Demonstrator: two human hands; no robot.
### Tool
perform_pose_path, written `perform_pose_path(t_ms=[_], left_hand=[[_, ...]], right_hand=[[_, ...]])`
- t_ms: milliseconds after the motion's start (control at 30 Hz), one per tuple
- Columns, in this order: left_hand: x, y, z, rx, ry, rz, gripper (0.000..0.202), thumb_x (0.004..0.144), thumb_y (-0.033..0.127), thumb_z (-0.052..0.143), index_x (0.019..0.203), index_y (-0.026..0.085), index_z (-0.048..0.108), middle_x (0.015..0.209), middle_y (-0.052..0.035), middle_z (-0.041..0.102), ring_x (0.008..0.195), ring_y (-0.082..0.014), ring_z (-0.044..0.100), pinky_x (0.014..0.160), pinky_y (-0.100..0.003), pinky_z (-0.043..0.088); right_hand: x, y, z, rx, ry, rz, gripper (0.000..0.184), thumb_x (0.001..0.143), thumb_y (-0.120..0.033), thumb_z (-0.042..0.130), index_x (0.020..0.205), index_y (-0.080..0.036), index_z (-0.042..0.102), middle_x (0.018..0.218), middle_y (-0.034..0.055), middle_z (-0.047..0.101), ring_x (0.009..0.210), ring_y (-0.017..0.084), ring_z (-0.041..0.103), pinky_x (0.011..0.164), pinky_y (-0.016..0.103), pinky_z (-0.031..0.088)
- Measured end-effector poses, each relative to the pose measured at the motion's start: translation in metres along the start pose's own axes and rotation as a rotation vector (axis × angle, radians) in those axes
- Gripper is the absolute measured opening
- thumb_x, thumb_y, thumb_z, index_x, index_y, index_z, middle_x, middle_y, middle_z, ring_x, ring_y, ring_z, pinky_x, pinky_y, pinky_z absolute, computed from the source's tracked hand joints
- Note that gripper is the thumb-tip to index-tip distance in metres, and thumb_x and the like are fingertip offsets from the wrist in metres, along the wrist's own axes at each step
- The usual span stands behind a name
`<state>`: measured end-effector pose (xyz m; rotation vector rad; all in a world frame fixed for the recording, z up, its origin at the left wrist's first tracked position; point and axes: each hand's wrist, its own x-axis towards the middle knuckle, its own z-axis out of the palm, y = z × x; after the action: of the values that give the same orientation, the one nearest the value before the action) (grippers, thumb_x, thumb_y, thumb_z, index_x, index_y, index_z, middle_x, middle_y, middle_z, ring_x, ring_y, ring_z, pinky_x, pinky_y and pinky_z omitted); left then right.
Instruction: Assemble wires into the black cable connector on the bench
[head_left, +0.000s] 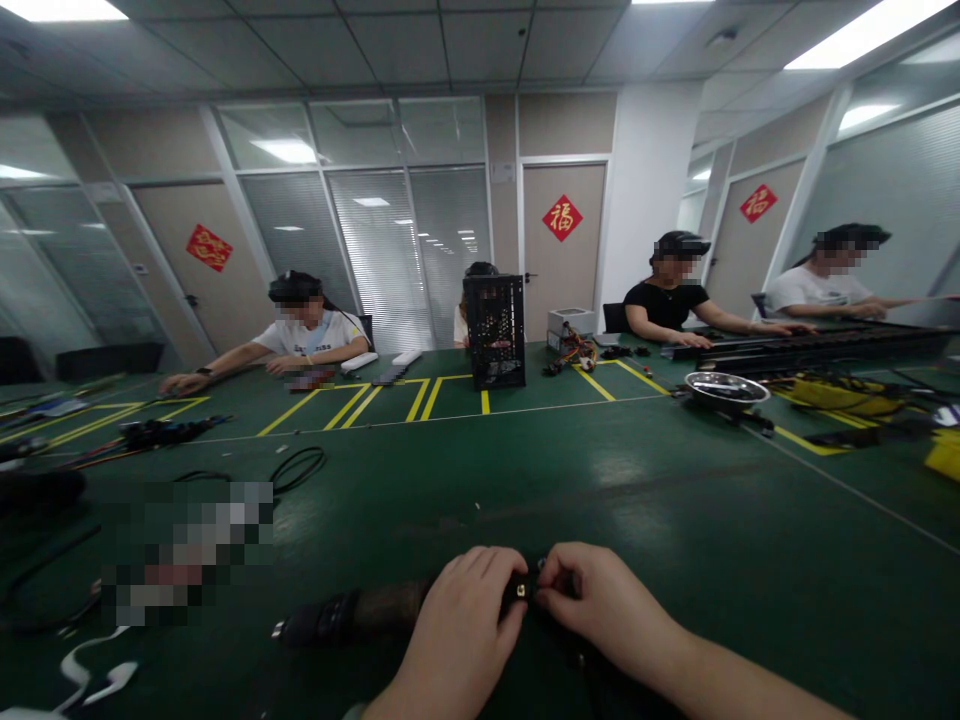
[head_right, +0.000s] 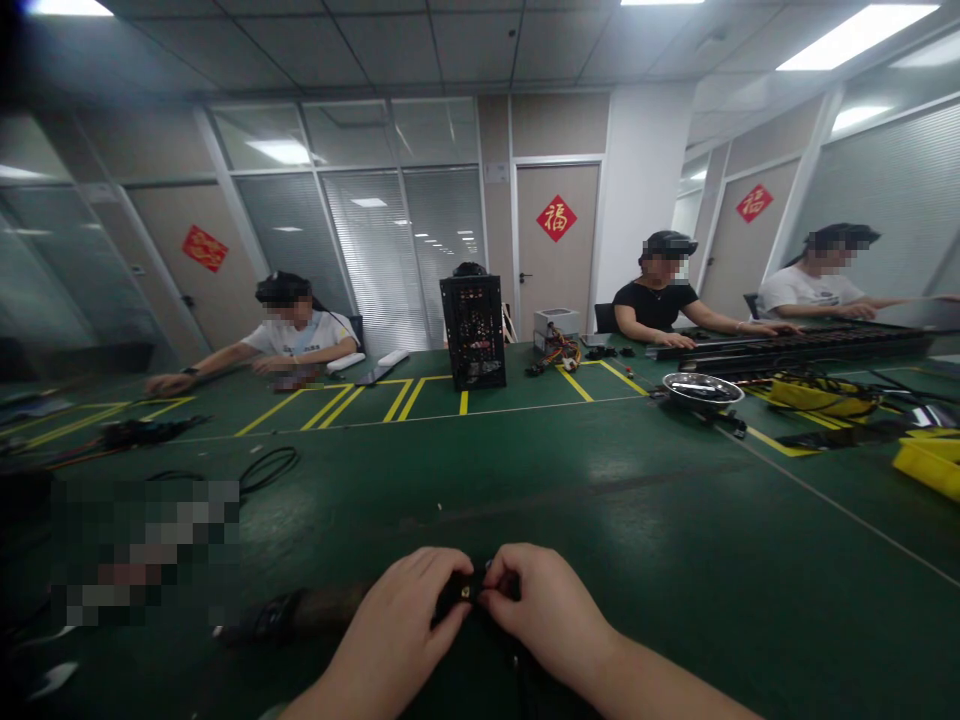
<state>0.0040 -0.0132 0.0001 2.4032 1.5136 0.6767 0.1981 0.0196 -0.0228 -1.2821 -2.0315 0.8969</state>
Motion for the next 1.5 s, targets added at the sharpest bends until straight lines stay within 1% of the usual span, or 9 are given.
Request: perform_pose_path(t_ms=[133, 333, 500, 667, 733, 967, 1067, 1267, 1500], left_hand=[[0.0003, -0.0008, 0.0006, 0.018, -0.010, -0.004, 0.015, 0.083, 0.011, 0.053, 0.091, 0.024, 0.057, 0.098, 0.0008, 0.061, 0.092, -0.0196, 0.055, 0.084, -0.033, 0.040], [-0.0005, -0.0031, 0.0031, 0.007, -0.003, 0.010, 0.018, 0.082, 0.012, 0.054, 0.095, 0.025, 0.057, 0.104, 0.0006, 0.061, 0.098, -0.0208, 0.054, 0.088, -0.036, 0.040], [0.0006, -0.0054, 0.0044, 0.008, -0.011, 0.021, 0.015, 0.082, 0.010, 0.051, 0.087, 0.023, 0.055, 0.107, 0.0004, 0.061, 0.102, -0.0207, 0.054, 0.089, -0.036, 0.041], [-0.0012, -0.0043, 0.0034, 0.013, 0.026, -0.027, 0.023, 0.079, 0.010, 0.049, 0.097, 0.023, 0.054, 0.115, -0.0031, 0.059, 0.107, -0.0218, 0.054, 0.094, -0.038, 0.041], [-0.0029, -0.0034, 0.0031, 0.025, 0.031, -0.029, 0.024, 0.077, 0.009, 0.049, 0.096, 0.023, 0.054, 0.117, -0.0040, 0.058, 0.110, -0.0229, 0.053, 0.095, -0.039, 0.040], [-0.0035, -0.0046, 0.0051, 0.049, 0.061, -0.036, 0.024, 0.079, 0.012, 0.048, 0.100, 0.023, 0.054, 0.112, -0.0044, 0.059, 0.105, -0.0235, 0.056, 0.091, -0.040, 0.043], [-0.0022, -0.0051, 0.0049, 0.067, 0.075, -0.027, 0.019, 0.082, 0.014, 0.048, 0.097, 0.022, 0.056, 0.109, -0.0040, 0.061, 0.102, -0.0230, 0.056, 0.095, -0.042, 0.040], [-0.0018, -0.0029, 0.0018, 0.059, 0.035, -0.005, 0.018, 0.082, 0.014, 0.051, 0.095, 0.024, 0.059, 0.113, -0.0023, 0.062, 0.104, -0.0222, 0.056, 0.092, -0.039, 0.043], [-0.0006, -0.0037, 0.0024, 0.061, 0.002, 0.017, 0.018, 0.082, 0.012, 0.052, 0.092, 0.024, 0.061, 0.111, -0.0015, 0.063, 0.105, -0.0217, 0.056, 0.092, -0.039, 0.042]], right_hand=[[-0.0001, -0.0018, -0.0008, -0.001, -0.009, 0.007, 0.005, 0.076, -0.015, 0.065, 0.076, -0.019, 0.067, 0.072, -0.0031, 0.066, 0.066, 0.012, 0.060, 0.058, 0.018, 0.039], [0.0000, -0.0002, 0.0004, 0.003, -0.017, 0.015, 0.004, 0.077, -0.016, 0.065, 0.077, -0.019, 0.067, 0.071, -0.0032, 0.066, 0.065, 0.012, 0.059, 0.057, 0.018, 0.039], [-0.0002, 0.0032, 0.0015, -0.014, -0.013, 0.014, 0.003, 0.076, -0.017, 0.066, 0.077, -0.020, 0.067, 0.072, -0.0031, 0.066, 0.066, 0.012, 0.059, 0.057, 0.018, 0.039], [-0.0007, 0.0026, 0.0006, -0.010, -0.017, 0.005, 0.004, 0.078, -0.017, 0.065, 0.078, -0.020, 0.067, 0.072, -0.0031, 0.066, 0.065, 0.012, 0.059, 0.058, 0.018, 0.039], [-0.0010, 0.0017, 0.0004, -0.015, -0.016, 0.001, 0.004, 0.078, -0.017, 0.066, 0.079, -0.020, 0.068, 0.073, -0.0028, 0.066, 0.066, 0.012, 0.059, 0.058, 0.019, 0.039], [-0.0007, -0.0013, 0.0009, -0.020, -0.006, 0.009, 0.006, 0.077, -0.014, 0.065, 0.078, -0.019, 0.067, 0.071, -0.0029, 0.066, 0.064, 0.012, 0.059, 0.058, 0.018, 0.039], [-0.0005, -0.0013, 0.0004, -0.024, -0.005, 0.008, 0.007, 0.077, -0.014, 0.064, 0.079, -0.019, 0.067, 0.072, -0.0028, 0.066, 0.065, 0.012, 0.059, 0.058, 0.018, 0.039], [-0.0008, 0.0004, -0.0003, -0.033, 0.008, 0.004, 0.004, 0.078, -0.016, 0.064, 0.080, -0.019, 0.066, 0.072, -0.0030, 0.065, 0.066, 0.012, 0.058, 0.058, 0.018, 0.039], [-0.0014, -0.0031, 0.0005, -0.037, 0.007, -0.021, 0.007, 0.076, -0.013, 0.066, 0.079, -0.019, 0.067, 0.072, -0.0030, 0.065, 0.067, 0.012, 0.059, 0.060, 0.018, 0.040]])
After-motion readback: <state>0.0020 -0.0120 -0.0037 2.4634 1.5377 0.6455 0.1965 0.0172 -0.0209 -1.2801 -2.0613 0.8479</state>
